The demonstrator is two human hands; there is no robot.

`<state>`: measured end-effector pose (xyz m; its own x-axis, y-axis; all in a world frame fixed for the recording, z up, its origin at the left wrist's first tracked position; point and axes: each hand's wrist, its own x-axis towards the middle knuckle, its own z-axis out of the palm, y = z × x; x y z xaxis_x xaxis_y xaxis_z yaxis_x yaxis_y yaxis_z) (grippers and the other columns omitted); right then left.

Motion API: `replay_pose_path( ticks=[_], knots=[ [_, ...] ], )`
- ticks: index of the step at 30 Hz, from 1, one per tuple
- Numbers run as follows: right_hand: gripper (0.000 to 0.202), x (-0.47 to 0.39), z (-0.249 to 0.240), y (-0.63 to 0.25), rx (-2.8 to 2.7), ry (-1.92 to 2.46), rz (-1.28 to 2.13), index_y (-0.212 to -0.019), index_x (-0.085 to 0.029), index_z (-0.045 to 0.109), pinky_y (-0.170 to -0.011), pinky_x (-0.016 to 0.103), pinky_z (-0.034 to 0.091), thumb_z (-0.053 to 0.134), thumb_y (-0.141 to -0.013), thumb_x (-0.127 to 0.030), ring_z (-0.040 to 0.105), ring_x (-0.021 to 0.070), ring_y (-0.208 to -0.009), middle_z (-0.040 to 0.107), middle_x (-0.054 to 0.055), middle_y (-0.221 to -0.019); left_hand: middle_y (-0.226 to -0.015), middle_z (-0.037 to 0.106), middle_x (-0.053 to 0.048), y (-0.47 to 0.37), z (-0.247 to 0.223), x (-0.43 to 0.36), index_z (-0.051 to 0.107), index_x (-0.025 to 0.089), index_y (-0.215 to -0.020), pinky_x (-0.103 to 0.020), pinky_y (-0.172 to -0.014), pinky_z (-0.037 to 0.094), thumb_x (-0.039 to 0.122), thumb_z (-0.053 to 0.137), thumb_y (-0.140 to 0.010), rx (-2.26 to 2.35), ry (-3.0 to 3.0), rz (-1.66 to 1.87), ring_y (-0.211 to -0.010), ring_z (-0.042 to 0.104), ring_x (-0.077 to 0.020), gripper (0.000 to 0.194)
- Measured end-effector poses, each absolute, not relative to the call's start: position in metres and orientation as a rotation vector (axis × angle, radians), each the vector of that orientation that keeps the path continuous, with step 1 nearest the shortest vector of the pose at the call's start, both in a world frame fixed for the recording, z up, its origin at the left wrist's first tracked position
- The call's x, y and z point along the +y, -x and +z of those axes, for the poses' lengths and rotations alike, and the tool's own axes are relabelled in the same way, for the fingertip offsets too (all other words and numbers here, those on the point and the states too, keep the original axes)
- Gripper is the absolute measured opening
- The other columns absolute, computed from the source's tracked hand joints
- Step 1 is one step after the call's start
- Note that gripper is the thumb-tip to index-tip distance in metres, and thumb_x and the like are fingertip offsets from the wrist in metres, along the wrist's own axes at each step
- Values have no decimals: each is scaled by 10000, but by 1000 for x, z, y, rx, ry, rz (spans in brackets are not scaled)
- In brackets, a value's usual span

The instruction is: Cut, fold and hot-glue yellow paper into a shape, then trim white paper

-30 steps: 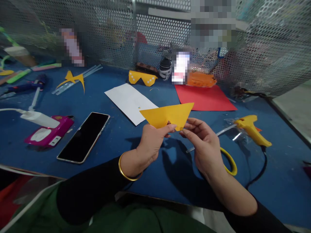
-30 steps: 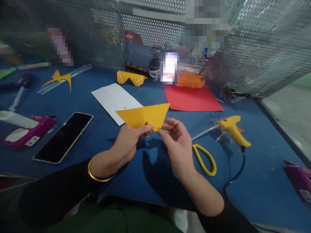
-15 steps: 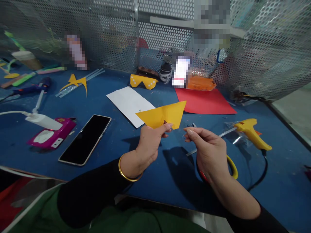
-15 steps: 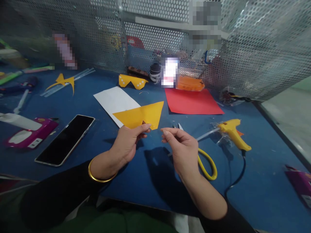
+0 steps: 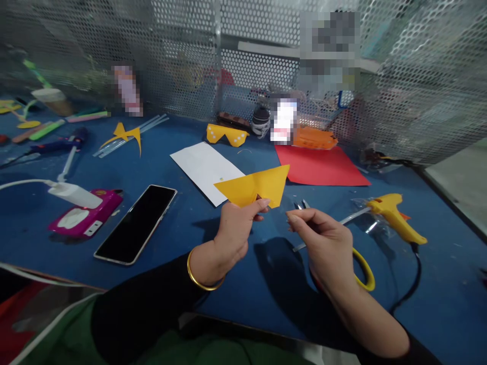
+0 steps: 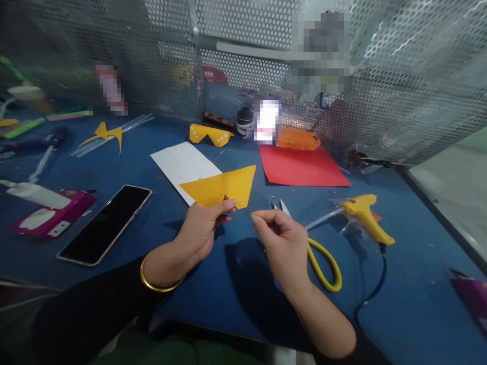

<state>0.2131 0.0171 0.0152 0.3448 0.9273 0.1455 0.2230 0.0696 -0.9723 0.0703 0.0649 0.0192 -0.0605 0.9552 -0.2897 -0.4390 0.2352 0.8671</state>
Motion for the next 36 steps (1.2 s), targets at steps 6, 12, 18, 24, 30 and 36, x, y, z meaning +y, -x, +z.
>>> replay_pose_path(
  ticks=[6, 12, 18, 24, 30, 36],
  knots=[
    [32, 17, 12, -213, -1162, 1416, 739, -805, -255, 779, -655, 228, 493, 765, -803, -285, 613, 100, -656, 713, -41, -709, -707, 717, -4, -69, 19, 67, 745, 164, -736, -227, -559, 455, 208, 829, -602, 1090, -604, 1273, -646, 648, -121, 165],
    [61, 21, 12, -213, -1183, 1397, 732, -792, -233, 758, -675, 262, 488, 753, -800, -293, 612, 121, -682, 711, -22, -743, -721, 719, -10, -68, 21, 67, 740, 162, -744, -234, -564, 451, 202, 832, -599, 1092, -587, 1280, -653, 650, -126, 177],
    [185, 27, 22, -214, -1256, 1322, 709, -747, -214, 656, -638, 274, 420, 641, -893, -326, 531, 128, -659, 567, -34, -648, -732, 715, -7, -68, 23, 66, 734, 155, -760, -229, -566, 445, 210, 842, -592, 1075, -564, 1275, -648, 646, -120, 207],
    [362, 38, 22, -212, -1244, 1255, 752, -631, -223, 468, -563, 272, 340, 528, -961, -360, 410, 118, -586, 417, -50, -600, -724, 712, -15, -67, 23, 66, 734, 143, -765, -226, -561, 438, 216, 855, -583, 1076, -541, 1270, -641, 645, -121, 230],
    [459, 36, 18, -216, -1267, 1405, 631, -539, -214, 468, -537, 279, 328, 566, -944, -408, 403, 111, -530, 432, -48, -523, -700, 710, -18, -67, 25, 66, 729, 143, -739, -226, -558, 437, 214, 849, -582, 1087, -537, 1267, -630, 640, -124, 210],
    [135, 37, 15, -222, -1308, 1381, 662, -896, -253, 793, -783, 336, 498, 726, -815, -337, 669, 185, -773, 763, 9, -785, -722, 723, -28, -67, 25, 67, 736, 140, -749, -227, -554, 435, 181, 826, -606, 1109, -525, 1251, -631, 646, -123, 175]
  ],
)
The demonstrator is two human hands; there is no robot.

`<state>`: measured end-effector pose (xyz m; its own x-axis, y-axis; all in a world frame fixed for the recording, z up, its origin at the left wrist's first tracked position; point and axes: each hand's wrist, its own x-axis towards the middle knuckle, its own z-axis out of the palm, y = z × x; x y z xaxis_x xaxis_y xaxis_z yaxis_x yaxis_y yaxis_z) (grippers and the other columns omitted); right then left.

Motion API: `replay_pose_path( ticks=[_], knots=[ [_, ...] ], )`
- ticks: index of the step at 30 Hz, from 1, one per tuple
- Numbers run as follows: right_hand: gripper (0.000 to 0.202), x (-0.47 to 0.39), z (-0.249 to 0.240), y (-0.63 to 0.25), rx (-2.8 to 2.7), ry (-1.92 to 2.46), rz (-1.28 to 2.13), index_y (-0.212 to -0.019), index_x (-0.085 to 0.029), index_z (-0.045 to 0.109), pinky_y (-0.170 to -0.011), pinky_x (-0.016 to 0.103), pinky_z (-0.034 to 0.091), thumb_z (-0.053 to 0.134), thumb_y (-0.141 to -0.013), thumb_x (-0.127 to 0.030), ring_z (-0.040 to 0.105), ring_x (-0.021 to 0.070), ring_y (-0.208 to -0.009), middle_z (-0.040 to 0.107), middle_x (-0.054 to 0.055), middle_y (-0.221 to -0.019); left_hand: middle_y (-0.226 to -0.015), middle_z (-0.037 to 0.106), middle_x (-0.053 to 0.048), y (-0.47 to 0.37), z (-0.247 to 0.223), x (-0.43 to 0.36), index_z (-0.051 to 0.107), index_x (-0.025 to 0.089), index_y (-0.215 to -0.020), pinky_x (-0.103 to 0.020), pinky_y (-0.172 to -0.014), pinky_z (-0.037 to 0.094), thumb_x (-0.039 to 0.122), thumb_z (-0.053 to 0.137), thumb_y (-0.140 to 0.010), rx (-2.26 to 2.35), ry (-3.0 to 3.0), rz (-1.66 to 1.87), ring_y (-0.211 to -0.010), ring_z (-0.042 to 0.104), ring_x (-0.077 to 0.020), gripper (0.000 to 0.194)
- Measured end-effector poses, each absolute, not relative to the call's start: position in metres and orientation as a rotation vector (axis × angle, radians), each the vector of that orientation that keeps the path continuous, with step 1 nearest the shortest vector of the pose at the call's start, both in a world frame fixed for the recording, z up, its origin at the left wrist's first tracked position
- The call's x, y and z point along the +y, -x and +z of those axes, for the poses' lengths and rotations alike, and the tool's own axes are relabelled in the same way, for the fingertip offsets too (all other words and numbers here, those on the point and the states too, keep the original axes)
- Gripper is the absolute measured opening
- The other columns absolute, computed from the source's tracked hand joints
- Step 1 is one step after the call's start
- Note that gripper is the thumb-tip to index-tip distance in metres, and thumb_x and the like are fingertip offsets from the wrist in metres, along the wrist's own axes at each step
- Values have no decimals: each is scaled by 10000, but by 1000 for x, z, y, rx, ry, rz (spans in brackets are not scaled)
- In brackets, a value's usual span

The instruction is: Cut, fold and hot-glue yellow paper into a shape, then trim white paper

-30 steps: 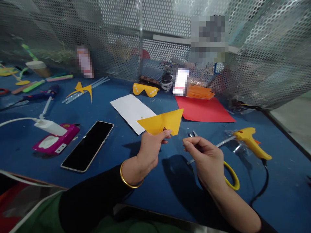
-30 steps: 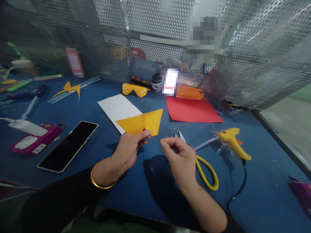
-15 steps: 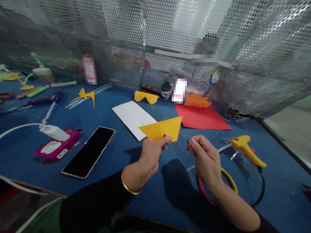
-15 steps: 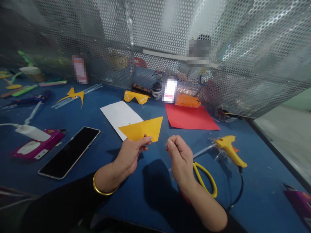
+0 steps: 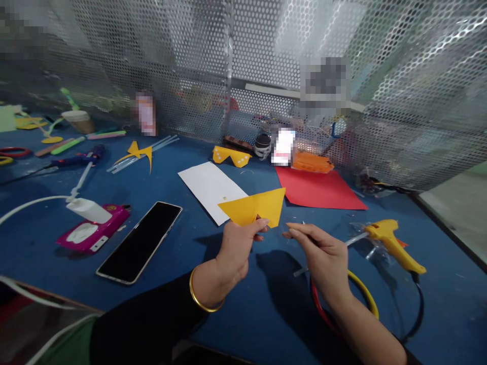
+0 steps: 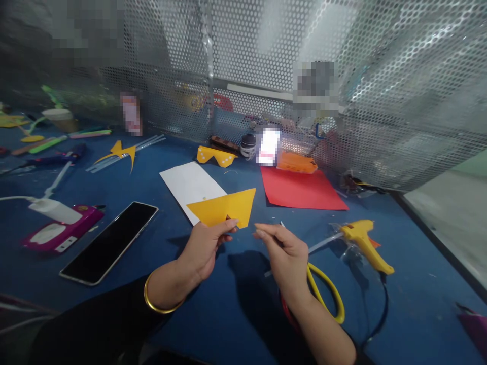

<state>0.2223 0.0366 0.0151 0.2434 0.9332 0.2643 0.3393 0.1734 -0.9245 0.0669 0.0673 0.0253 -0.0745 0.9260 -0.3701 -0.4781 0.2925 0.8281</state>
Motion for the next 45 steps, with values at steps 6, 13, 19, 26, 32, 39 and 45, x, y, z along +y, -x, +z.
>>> replay_pose_path(
  ticks=[6, 13, 19, 26, 32, 39, 45],
  knots=[
    [401, 32, 12, -220, -1286, 1371, 751, -577, -206, 597, -520, 263, 376, 635, -893, -450, 454, 112, -514, 501, -32, -517, -718, 720, -32, -67, 23, 68, 737, 145, -744, -233, -560, 439, 188, 824, -616, 1118, -542, 1258, -631, 642, -126, 161],
    [562, 40, 4, -224, -1248, 1485, 705, -459, -215, 451, -522, 282, 362, 598, -905, -524, 417, 116, -486, 412, -36, -443, -705, 713, -43, -67, 21, 68, 733, 144, -710, -240, -573, 429, 210, 827, -612, 1136, -564, 1240, -642, 631, -131, 151],
    [437, 49, 4, -223, -1096, 1419, 812, -1092, -209, 692, -825, 389, 533, 794, -712, -401, 710, 209, -819, 764, 42, -870, -681, 702, -14, -68, 24, 66, 729, 151, -731, -225, -552, 412, 213, 834, -597, 1113, -554, 1237, -610, 618, -113, 181],
    [300, 37, 15, -203, -1089, 1269, 1241, -801, -205, 740, -805, 354, 558, 857, -655, -439, 714, 206, -807, 783, 49, -844, -721, 711, -25, -70, 27, 60, 746, 160, -707, -231, -558, 425, 193, 831, -585, 1051, -529, 1198, -654, 619, -123, 153],
    [253, 34, 14, -195, -990, 1232, 1244, -758, -212, 735, -805, 340, 562, 864, -660, -406, 695, 178, -752, 757, 16, -768, -783, 727, -26, -72, 25, 57, 759, 171, -736, -235, -552, 410, 195, 836, -575, 1014, -507, 1172, -667, 607, -119, 180],
    [231, 33, 13, -192, -929, 1222, 1213, -756, -214, 738, -788, 332, 560, 862, -664, -387, 673, 165, -727, 736, 3, -742, -773, 724, -8, -73, 22, 56, 750, 183, -749, -235, -561, 401, 194, 823, -595, 1009, -512, 1145, -631, 602, -104, 171],
    [234, 32, 13, -192, -906, 1236, 1204, -744, -200, 750, -751, 304, 546, 865, -661, -386, 664, 159, -714, 728, 11, -721, -750, 719, -12, -73, 23, 55, 748, 179, -750, -241, -564, 392, 213, 809, -619, 1010, -507, 1125, -620, 602, -108, 148]
  ],
)
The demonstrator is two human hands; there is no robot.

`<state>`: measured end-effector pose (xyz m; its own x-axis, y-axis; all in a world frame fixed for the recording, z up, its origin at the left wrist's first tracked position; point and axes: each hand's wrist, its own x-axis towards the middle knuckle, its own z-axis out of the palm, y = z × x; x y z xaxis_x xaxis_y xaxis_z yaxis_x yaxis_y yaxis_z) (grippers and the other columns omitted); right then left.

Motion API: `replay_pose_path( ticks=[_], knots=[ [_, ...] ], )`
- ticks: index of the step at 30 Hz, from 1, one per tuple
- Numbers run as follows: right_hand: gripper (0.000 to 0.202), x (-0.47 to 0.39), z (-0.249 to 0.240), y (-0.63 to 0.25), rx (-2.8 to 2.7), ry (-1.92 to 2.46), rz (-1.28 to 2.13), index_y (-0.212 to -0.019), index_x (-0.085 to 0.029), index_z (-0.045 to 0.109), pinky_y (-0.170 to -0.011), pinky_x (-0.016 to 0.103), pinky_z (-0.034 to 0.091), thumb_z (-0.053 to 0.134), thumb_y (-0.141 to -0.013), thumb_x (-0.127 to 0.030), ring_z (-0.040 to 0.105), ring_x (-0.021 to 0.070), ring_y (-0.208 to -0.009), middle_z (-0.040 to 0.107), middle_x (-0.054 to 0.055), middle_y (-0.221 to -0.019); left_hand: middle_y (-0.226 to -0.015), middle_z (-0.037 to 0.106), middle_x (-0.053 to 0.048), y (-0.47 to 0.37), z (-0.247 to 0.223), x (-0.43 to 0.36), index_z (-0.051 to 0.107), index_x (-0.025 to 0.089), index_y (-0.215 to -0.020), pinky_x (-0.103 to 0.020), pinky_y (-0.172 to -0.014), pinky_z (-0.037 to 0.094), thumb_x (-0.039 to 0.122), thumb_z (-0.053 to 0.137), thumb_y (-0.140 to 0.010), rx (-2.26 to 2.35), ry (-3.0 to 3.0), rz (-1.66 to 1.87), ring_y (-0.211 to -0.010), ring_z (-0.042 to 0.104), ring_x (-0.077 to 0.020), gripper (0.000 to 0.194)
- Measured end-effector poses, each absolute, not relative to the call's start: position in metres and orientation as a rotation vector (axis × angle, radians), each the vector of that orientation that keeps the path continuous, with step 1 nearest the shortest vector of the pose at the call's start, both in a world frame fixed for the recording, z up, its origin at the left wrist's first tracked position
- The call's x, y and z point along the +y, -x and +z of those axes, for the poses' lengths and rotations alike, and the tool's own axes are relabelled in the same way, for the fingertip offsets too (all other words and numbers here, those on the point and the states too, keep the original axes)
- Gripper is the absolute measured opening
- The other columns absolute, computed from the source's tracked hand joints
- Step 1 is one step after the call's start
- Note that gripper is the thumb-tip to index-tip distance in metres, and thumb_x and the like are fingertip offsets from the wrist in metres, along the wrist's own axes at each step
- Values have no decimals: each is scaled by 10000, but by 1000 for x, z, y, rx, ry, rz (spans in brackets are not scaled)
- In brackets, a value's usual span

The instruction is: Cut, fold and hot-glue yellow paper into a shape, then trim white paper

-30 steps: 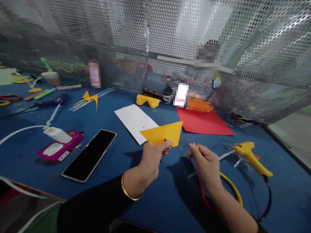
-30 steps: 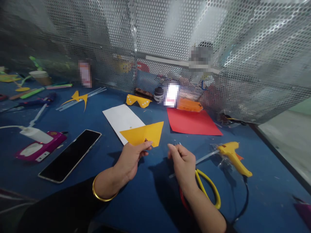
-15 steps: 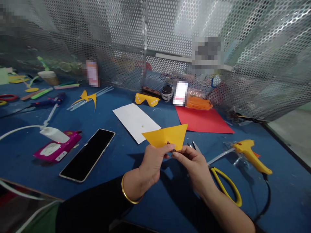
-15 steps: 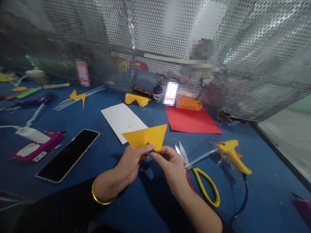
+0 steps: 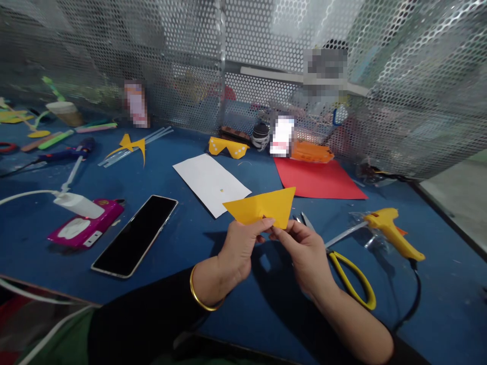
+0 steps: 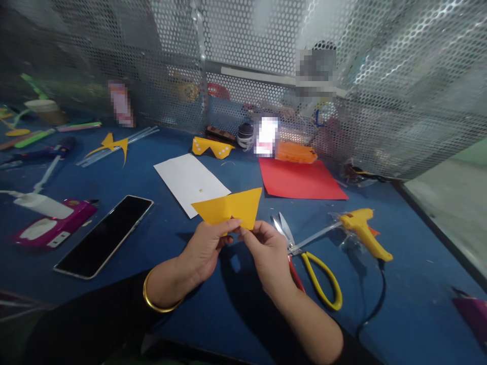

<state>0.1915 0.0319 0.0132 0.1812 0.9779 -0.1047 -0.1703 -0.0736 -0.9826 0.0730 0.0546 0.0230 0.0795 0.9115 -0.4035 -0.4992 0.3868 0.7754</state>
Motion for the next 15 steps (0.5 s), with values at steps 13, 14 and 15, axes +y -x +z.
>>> replay_pose_path(
  ticks=[13, 14, 15],
  knots=[
    [243, 31, 10, -192, -869, 1237, 1247, -712, -211, 767, -714, 259, 524, 879, -632, -411, 642, 140, -703, 719, 2, -698, -814, 737, -39, -73, 17, 56, 763, 155, -811, -240, -583, 407, 266, 829, -624, 1023, -514, 1107, -684, 620, -126, 227],
    [243, 32, 10, -192, -867, 1237, 1252, -702, -211, 765, -715, 261, 524, 880, -628, -412, 641, 140, -702, 715, 1, -692, -811, 736, -37, -73, 17, 56, 763, 158, -812, -242, -586, 407, 268, 829, -625, 1025, -512, 1105, -683, 618, -125, 228],
    [245, 32, 11, -192, -866, 1240, 1253, -694, -210, 763, -715, 263, 523, 881, -624, -413, 639, 141, -699, 713, 2, -688, -809, 735, -34, -72, 18, 56, 763, 160, -812, -245, -588, 406, 267, 831, -623, 1028, -513, 1105, -678, 614, -124, 228]
  ],
)
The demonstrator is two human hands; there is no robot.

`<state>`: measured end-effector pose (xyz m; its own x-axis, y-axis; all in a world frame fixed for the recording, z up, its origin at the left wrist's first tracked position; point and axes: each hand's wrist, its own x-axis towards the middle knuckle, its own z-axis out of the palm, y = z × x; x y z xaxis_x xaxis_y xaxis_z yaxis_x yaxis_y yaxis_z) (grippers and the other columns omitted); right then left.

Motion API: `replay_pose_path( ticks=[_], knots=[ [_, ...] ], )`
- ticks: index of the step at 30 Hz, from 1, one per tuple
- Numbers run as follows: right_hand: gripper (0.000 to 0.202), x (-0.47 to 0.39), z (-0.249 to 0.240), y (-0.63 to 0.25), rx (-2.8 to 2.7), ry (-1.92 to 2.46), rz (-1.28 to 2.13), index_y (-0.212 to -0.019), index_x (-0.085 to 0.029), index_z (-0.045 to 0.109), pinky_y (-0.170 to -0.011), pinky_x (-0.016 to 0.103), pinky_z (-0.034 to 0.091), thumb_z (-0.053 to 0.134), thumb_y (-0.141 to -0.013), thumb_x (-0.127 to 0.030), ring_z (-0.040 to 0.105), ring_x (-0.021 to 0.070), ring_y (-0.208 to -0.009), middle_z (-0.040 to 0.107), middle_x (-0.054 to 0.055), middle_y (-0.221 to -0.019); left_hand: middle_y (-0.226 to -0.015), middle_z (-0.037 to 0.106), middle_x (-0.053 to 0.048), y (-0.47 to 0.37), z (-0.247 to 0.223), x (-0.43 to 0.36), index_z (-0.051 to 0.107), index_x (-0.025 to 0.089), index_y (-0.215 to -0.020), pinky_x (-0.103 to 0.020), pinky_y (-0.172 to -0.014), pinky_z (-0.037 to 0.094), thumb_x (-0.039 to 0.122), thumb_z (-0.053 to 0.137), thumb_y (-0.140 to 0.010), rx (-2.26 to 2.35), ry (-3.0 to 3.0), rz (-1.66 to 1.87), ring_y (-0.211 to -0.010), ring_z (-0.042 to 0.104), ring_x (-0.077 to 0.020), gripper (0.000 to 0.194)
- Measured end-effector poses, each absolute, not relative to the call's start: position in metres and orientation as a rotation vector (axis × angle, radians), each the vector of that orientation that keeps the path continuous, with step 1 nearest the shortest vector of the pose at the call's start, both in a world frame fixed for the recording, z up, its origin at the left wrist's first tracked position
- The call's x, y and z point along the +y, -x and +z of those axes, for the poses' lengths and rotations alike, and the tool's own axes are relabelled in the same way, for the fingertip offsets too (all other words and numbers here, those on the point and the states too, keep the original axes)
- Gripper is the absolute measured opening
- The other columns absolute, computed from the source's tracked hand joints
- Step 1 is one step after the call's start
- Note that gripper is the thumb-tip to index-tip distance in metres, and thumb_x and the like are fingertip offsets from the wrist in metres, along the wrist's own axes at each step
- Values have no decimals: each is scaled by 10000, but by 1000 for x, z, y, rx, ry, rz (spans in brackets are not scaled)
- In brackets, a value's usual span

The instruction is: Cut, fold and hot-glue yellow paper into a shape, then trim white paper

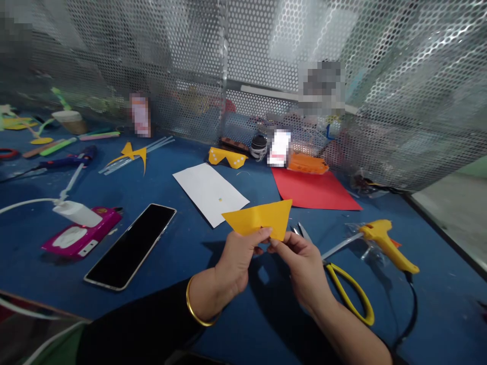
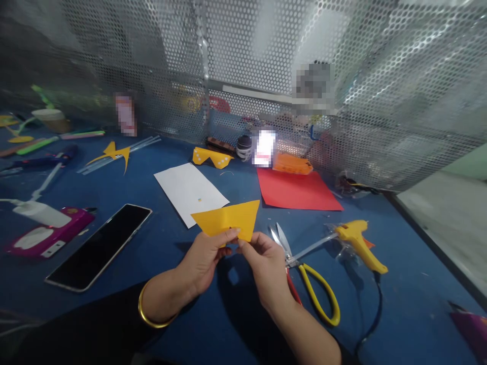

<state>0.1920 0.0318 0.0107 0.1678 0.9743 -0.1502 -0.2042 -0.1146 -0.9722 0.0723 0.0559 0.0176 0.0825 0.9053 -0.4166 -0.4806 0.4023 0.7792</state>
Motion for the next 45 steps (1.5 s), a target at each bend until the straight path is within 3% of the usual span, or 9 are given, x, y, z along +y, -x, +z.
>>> replay_pose_path(
  ticks=[16, 19, 23, 26, 31, 37, 45],
  knots=[
    [252, 34, 7, -195, -816, 1238, 1177, -718, -206, 753, -761, 277, 500, 865, -661, -424, 630, 146, -743, 713, 5, -722, -967, 756, -50, -73, 15, 54, 782, 185, -875, -245, -690, 436, 307, 873, -633, 960, -512, 1063, -836, 636, -148, 286],
    [237, 39, 11, -208, -814, 1253, 1108, -701, -209, 739, -767, 271, 480, 865, -663, -406, 609, 136, -728, 704, -1, -705, -1069, 744, -66, -72, 18, 56, 767, 198, -990, -258, -719, 470, 444, 871, -648, 915, -493, 1092, -928, 642, -180, 434],
    [228, 44, 24, -233, -916, 1329, 1037, -668, -203, 710, -699, 269, 454, 840, -688, -389, 580, 135, -692, 689, 7, -696, -1051, 732, -96, -64, 24, 66, 741, 178, -1067, -265, -683, 480, 677, 684, -769, 974, -384, 1233, -881, 643, -179, 584],
    [237, 45, 37, -249, -1075, 1403, 1089, -664, -197, 701, -597, 263, 408, 829, -684, -395, 538, 128, -624, 672, 13, -673, -972, 736, -93, -57, 27, 75, 772, 167, -957, -244, -671, 457, 605, 709, -777, 1086, -456, 1268, -886, 642, -174, 477],
    [236, 43, 50, -261, -1379, 1450, 1251, -651, -187, 675, -580, 249, 384, 803, -686, -381, 489, 108, -594, 616, -11, -627, -873, 762, -58, -53, 33, 77, 800, 192, -826, -242, -707, 458, 334, 830, -688, 1124, -800, 1112, -825, 648, -153, 200],
    [220, 43, 46, -260, -1465, 1402, 1299, -694, -186, 693, -642, 269, 425, 771, -728, -388, 555, 135, -665, 661, 10, -693, -844, 781, -88, -57, 36, 70, 807, 152, -825, -316, -719, 528, 182, 861, -582, 936, -795, 699, -705, 681, -186, 250],
    [189, 43, 37, -247, -1320, 1347, 1218, -686, -205, 711, -678, 301, 462, 788, -718, -375, 586, 154, -672, 674, 11, -672, -907, 786, -124, -61, 30, 62, 806, 130, -873, -313, -742, 542, 183, 849, -621, 888, -717, 724, -761, 708, -212, 261]
  ],
)
